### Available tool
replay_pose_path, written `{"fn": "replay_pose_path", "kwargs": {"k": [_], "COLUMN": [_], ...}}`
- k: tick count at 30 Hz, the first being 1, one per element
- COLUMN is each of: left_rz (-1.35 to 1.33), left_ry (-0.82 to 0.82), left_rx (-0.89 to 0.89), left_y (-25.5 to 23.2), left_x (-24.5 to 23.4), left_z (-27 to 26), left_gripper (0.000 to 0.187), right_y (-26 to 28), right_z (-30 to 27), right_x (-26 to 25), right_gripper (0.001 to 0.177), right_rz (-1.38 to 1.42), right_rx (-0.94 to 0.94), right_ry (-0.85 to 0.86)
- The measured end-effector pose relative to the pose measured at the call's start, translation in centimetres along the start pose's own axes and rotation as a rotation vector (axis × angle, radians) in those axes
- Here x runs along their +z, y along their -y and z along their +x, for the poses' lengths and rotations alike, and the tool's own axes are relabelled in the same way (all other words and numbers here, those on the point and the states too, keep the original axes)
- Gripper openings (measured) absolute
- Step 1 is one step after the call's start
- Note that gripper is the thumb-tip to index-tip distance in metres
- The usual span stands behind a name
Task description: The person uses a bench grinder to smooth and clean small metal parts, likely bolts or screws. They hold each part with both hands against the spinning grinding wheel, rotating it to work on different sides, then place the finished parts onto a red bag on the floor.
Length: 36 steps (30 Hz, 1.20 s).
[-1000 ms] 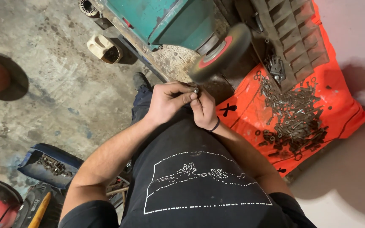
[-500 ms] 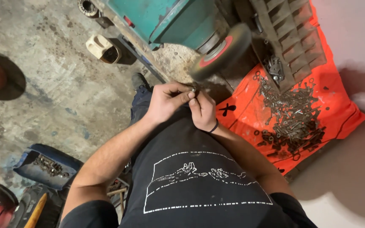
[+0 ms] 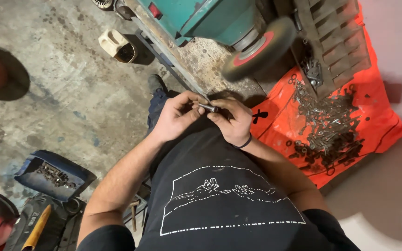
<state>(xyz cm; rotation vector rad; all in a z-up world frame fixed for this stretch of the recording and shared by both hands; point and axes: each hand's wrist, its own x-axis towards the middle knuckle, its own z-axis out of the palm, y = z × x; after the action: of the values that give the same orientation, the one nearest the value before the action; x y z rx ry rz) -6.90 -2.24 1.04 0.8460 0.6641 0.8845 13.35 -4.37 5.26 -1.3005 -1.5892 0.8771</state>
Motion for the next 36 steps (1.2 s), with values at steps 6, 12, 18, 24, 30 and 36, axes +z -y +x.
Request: {"fn": "replay_pose_path", "kwargs": {"k": [6, 12, 18, 24, 30, 36], "left_rz": [0.48, 0.339, 0.307, 0.166, 0.182, 0.181], "left_ry": [-0.023, -0.153, -0.189, -0.162, -0.151, -0.137], "left_rx": [0.029, -0.081, -0.053, -0.08, -0.083, -0.089], "left_y": [-2.2, 1.0, -0.1, 0.7, -0.2, -0.2], "left_x": [0.4, 0.8, 2.7, 3.5, 3.6, 3.9], "left_z": [-0.5, 0.7, 3.8, 4.6, 4.5, 4.6], "left_gripper": [0.021, 0.015, 0.017, 0.015, 0.014, 0.014], "right_y": [-1.3, -5.2, -5.8, -4.5, -3.4, -3.7], "right_z": [-0.1, -1.4, -0.5, 0.3, 0.5, 0.4], "right_x": [0.7, 2.2, 2.0, 1.3, 1.1, 0.9], "right_gripper": [0.025, 0.022, 0.022, 0.023, 0.024, 0.022], "right_rz": [0.078, 0.265, 0.745, 0.743, 0.735, 0.728], "right_rx": [0.084, 0.417, 0.652, 0.643, 0.608, 0.604], "right_ry": [0.085, 0.107, -0.201, -0.228, -0.217, -0.232]}}
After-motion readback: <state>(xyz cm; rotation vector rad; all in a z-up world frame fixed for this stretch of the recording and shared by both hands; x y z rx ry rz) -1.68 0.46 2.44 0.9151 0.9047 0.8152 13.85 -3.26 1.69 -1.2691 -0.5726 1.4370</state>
